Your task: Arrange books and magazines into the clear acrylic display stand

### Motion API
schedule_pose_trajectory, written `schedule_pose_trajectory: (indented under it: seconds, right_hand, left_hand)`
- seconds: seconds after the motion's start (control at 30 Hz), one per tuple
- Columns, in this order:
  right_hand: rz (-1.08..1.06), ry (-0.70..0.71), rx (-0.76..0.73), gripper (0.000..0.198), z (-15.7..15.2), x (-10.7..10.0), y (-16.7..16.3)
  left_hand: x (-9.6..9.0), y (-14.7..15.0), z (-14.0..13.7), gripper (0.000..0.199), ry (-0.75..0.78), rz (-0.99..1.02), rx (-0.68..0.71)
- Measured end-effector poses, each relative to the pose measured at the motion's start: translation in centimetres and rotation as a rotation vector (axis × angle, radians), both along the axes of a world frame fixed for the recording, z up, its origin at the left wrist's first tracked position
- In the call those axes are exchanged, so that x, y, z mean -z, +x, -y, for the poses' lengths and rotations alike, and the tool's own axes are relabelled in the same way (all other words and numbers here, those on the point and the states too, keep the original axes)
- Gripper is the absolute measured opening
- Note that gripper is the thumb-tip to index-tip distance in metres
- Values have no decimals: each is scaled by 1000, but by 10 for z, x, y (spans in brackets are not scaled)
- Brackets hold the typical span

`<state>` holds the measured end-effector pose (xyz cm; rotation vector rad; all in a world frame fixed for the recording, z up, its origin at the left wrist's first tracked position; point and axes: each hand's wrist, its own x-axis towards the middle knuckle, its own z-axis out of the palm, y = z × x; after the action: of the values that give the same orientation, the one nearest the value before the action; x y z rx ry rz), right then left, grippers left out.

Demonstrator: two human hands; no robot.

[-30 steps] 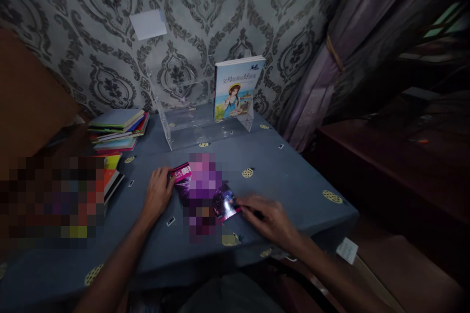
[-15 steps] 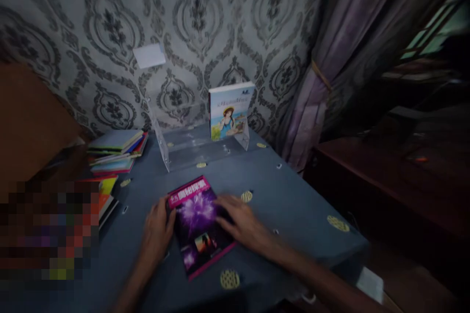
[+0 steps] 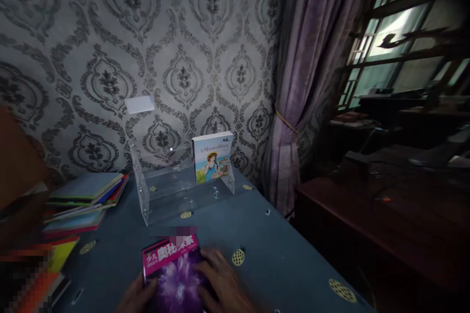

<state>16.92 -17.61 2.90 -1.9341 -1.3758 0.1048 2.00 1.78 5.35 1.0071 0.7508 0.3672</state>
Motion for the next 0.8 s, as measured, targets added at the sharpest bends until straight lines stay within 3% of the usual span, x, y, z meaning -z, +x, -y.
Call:
schedule_pose_trajectory:
  seconds: [0.13, 0.27, 0.4, 0.53, 0.73, 0.8]
  right_hand:
    - [-271, 144, 12, 46, -1, -18, 4]
    - [-766, 259, 26, 66, -9, -31, 15]
    - [-1130, 256, -101, 51, -18, -35, 29]
    - [-1224, 263, -178, 47, -15, -39, 38]
    - [-1238, 372, -36, 48, -11, -37, 42]
    - [-1229, 394, -8, 49, -11, -40, 43]
  left_hand:
    - [2, 12, 16, 65, -60, 31, 10]
    - [-8, 22, 16, 67, -113, 140, 3]
    - [-19, 32, 13, 65, -111, 171, 5]
    - [-18, 32, 16, 68, -115, 132, 74]
    - [-10, 24, 30, 72, -161, 138, 330]
    - [-14, 25, 29, 70, -115, 141, 417]
